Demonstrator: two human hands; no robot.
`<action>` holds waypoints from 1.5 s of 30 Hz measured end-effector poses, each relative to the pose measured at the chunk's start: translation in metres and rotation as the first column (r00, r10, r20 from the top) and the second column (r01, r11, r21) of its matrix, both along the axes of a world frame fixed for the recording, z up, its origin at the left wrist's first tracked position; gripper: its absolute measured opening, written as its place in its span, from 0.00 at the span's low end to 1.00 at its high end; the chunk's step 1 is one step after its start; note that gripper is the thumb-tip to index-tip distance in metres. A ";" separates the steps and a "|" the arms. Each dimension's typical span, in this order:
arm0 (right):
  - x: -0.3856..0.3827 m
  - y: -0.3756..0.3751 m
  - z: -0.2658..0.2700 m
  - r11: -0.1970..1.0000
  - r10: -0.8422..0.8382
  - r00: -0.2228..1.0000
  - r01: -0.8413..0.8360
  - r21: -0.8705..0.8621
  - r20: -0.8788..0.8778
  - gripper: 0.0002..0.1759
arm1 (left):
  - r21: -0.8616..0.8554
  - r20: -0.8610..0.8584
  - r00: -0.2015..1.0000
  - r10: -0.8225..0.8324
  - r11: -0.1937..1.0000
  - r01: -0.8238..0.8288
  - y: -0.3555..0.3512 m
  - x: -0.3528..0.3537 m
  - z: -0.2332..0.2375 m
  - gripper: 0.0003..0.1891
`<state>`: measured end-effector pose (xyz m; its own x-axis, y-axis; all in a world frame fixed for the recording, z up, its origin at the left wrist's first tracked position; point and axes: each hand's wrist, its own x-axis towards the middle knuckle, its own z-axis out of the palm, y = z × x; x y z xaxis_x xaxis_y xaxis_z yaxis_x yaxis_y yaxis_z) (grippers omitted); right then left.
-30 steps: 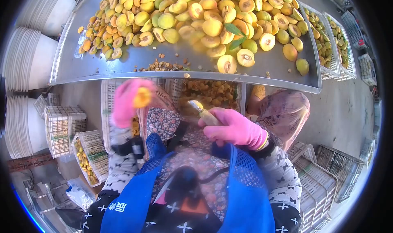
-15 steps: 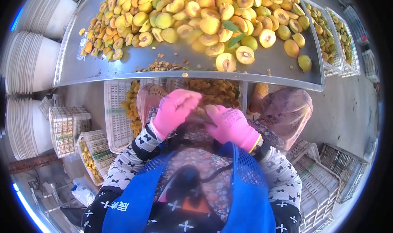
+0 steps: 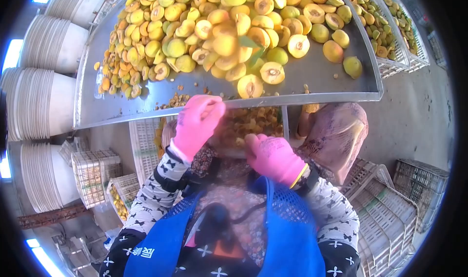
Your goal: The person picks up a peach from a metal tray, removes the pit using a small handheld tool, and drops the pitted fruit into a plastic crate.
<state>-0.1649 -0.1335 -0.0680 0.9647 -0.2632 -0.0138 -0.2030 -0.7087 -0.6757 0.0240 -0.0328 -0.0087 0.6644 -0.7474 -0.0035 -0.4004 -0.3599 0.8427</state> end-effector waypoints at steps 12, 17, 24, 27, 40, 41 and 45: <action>-0.003 -0.019 0.034 0.828 -0.442 0.878 0.320 0.460 0.184 0.19 | 0.289 0.087 0.991 -0.106 0.954 0.077 -0.074 0.012 -0.044 0.22; 0.013 -0.026 0.051 0.576 -0.674 0.736 0.470 0.669 0.063 0.19 | -0.077 -0.412 0.908 0.076 0.990 -0.118 -0.053 0.020 -0.028 0.08; 0.025 -0.027 0.055 0.386 -0.755 0.652 0.357 0.850 0.069 0.17 | 0.161 0.444 0.871 -0.210 0.975 0.153 -0.073 0.016 -0.047 0.24; 0.014 -0.022 0.047 0.365 -0.728 0.683 0.306 0.879 0.064 0.13 | 0.460 0.415 0.814 -0.406 0.866 0.198 -0.097 0.011 -0.025 0.23; -0.017 -0.022 0.058 0.339 -0.765 0.639 0.289 0.896 0.083 0.17 | 0.019 0.510 0.806 -0.299 0.941 0.337 -0.117 0.035 -0.052 0.12; -0.021 -0.025 0.054 0.354 -0.777 0.620 0.283 0.891 0.111 0.17 | -0.076 0.413 0.864 -0.288 0.934 0.348 -0.104 0.035 -0.036 0.10; -0.026 -0.039 0.043 0.311 -0.794 0.606 0.321 0.895 0.058 0.19 | -0.284 0.298 0.924 -0.238 0.903 0.324 -0.055 0.035 -0.009 0.04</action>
<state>-0.1908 -0.1727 -0.0253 0.5098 -0.8400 -0.1856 0.1412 0.2946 -0.9452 0.0591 -0.0882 -0.0180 0.3726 -0.8342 0.4066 -0.6562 0.0729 0.7510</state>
